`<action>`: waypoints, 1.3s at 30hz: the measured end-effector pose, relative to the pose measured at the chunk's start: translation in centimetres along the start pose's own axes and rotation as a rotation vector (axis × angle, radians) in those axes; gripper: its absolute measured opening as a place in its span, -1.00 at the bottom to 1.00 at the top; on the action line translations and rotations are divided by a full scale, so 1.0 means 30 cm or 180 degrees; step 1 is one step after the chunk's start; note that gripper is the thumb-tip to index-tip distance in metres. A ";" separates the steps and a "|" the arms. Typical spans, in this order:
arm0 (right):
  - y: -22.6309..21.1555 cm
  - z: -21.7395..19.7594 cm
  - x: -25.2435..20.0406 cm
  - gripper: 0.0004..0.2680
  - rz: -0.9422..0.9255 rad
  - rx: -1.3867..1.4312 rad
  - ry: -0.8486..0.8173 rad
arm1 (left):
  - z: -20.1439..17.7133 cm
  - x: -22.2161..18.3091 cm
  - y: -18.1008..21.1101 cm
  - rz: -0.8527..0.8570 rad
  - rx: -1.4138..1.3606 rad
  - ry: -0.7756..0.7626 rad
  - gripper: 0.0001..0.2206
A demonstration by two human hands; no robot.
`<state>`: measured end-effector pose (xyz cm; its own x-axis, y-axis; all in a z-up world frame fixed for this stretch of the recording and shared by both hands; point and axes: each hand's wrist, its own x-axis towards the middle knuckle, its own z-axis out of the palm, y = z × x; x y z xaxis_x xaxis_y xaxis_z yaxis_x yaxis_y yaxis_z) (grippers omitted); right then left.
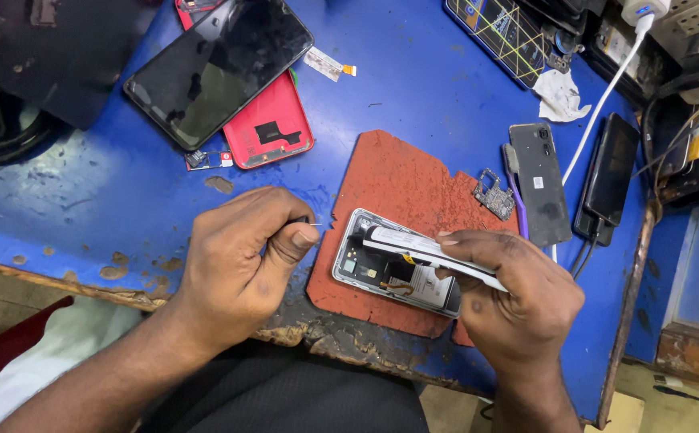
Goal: The person uses a screwdriver to tighten screws inside an open mobile phone, then applies adhesive from a tube and presses the back cover onto the device before powering it on.
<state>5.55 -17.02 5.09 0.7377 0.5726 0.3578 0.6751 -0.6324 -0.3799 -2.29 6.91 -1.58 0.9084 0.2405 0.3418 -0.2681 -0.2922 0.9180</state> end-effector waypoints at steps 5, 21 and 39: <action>0.017 0.012 0.007 -0.80 -0.0065 -0.0015 0.0042 | 0.000 0.000 0.000 0.0004 0.0004 -0.0019 -0.71; 0.046 0.022 0.016 -0.84 -0.0085 -0.0097 0.0292 | 0.000 -0.001 -0.001 -0.0009 0.0079 -0.0056 -0.68; 0.150 -0.079 -0.114 -0.85 0.0313 -0.0354 0.0366 | 0.014 0.015 0.014 -0.0026 0.0266 -0.0143 -0.87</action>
<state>6.04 -23.05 4.17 0.7899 0.4458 0.4211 0.5900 -0.7398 -0.3234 -1.85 6.52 -1.13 0.9245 0.2020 0.3234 -0.2347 -0.3670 0.9001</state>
